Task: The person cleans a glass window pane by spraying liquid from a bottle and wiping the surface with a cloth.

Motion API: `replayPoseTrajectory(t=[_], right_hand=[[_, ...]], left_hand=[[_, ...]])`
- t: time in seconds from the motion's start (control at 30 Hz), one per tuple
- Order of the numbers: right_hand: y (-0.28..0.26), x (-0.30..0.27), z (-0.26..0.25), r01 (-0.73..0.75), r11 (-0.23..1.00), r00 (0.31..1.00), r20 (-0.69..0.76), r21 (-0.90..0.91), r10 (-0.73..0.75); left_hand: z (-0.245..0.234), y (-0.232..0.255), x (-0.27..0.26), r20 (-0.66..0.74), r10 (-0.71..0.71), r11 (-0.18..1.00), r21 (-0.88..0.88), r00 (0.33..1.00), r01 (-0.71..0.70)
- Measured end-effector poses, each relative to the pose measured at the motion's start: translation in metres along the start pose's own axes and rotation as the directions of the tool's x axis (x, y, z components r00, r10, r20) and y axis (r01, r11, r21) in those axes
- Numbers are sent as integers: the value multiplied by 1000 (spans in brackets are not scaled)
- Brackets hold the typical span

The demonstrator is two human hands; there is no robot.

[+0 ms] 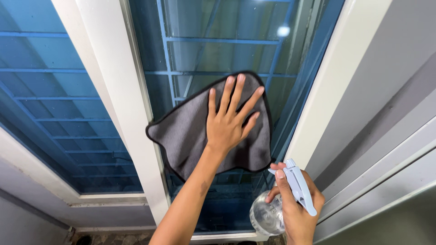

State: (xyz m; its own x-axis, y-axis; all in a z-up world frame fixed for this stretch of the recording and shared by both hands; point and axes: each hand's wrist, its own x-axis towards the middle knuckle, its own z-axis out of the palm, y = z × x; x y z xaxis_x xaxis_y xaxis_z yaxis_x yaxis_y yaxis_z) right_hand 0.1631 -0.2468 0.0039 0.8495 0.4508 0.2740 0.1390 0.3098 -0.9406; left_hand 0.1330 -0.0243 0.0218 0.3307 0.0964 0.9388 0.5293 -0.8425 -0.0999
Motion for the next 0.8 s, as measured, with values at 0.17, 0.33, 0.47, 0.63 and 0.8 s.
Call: replayPoseTrajectory(t=[0.17,0.33,0.47,0.63,0.8], right_hand=[[-2,-1,-7,-7,1000,1000,-21,-21,6],[-5,0,-19,15,1000,1000,-27,-26,-15],[-10,8,-24,79,996,996,-44,-30,-81],[-20,13,-36,109,992,989,-93,-69,-115],[-20,15,-44,92,993,990,-105,-69,-99]], left_hand=[[4,16,-39,21,6,1000,25,1000,-7],[15,29,-31,42,18,1000,19,999,-19],[25,39,2,48,41,999,-18,998,-41],[34,50,-9,73,58,998,26,996,-60],[46,65,-35,51,76,995,58,996,-79]])
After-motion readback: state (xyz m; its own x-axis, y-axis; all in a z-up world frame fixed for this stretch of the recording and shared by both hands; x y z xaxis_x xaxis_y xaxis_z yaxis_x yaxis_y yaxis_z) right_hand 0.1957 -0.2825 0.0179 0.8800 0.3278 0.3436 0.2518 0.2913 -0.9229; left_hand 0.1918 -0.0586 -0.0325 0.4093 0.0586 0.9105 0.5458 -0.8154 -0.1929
